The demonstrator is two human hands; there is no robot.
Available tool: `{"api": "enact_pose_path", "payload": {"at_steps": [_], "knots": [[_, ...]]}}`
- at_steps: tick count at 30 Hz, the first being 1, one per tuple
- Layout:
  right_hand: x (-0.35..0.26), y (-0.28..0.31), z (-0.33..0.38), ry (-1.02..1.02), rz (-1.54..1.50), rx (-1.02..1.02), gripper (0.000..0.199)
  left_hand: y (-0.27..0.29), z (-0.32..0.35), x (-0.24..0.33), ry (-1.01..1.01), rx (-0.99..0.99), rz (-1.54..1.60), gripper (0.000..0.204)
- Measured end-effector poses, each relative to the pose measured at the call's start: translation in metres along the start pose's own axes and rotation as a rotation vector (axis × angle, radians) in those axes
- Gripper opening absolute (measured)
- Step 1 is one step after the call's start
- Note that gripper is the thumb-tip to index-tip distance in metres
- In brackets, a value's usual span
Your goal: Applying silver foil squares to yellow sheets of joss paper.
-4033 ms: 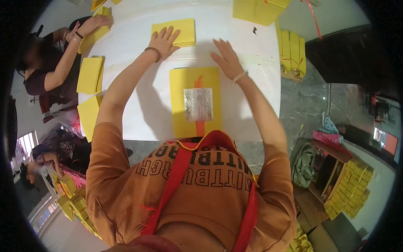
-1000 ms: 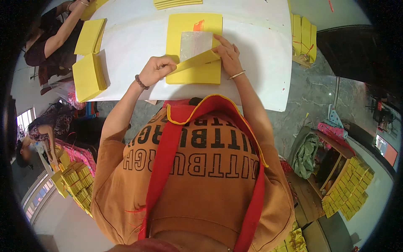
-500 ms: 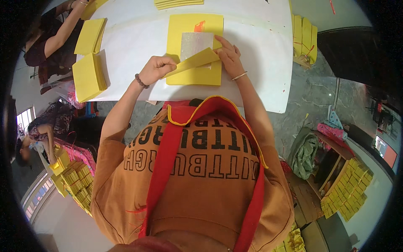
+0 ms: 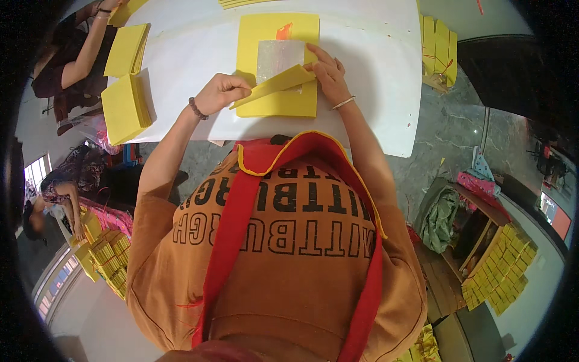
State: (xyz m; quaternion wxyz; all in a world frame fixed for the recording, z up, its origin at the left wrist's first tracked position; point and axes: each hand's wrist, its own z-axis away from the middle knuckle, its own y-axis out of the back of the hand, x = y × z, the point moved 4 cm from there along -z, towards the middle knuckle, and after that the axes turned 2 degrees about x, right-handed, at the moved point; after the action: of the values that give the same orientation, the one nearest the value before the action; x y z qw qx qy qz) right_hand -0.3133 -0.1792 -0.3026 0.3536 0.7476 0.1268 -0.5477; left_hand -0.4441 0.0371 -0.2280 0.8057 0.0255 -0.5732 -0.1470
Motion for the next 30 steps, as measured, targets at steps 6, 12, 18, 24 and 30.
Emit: {"api": "enact_pose_path", "payload": {"at_steps": [6,12,18,24,30], "knots": [[0.0,0.001,0.002,0.0,-0.01,0.006,0.042,-0.001,-0.003,-0.007,0.006,-0.07,0.042,0.013],[-0.006,0.001,0.004,-0.027,-0.009,0.008,0.04,0.0,-0.004,-0.006,-0.008,-0.07,0.003,0.014],[-0.009,0.005,0.002,0.042,0.023,-0.038,0.025,0.004,-0.005,-0.002,0.009,0.013,0.132,0.016],[-0.015,0.004,0.003,-0.042,0.084,-0.091,0.026,-0.002,0.002,-0.009,-0.011,0.176,-0.012,0.018],[-0.012,0.007,0.0,-0.018,0.034,-0.101,0.027,-0.023,0.022,0.027,-0.568,0.266,-0.43,0.025]]}}
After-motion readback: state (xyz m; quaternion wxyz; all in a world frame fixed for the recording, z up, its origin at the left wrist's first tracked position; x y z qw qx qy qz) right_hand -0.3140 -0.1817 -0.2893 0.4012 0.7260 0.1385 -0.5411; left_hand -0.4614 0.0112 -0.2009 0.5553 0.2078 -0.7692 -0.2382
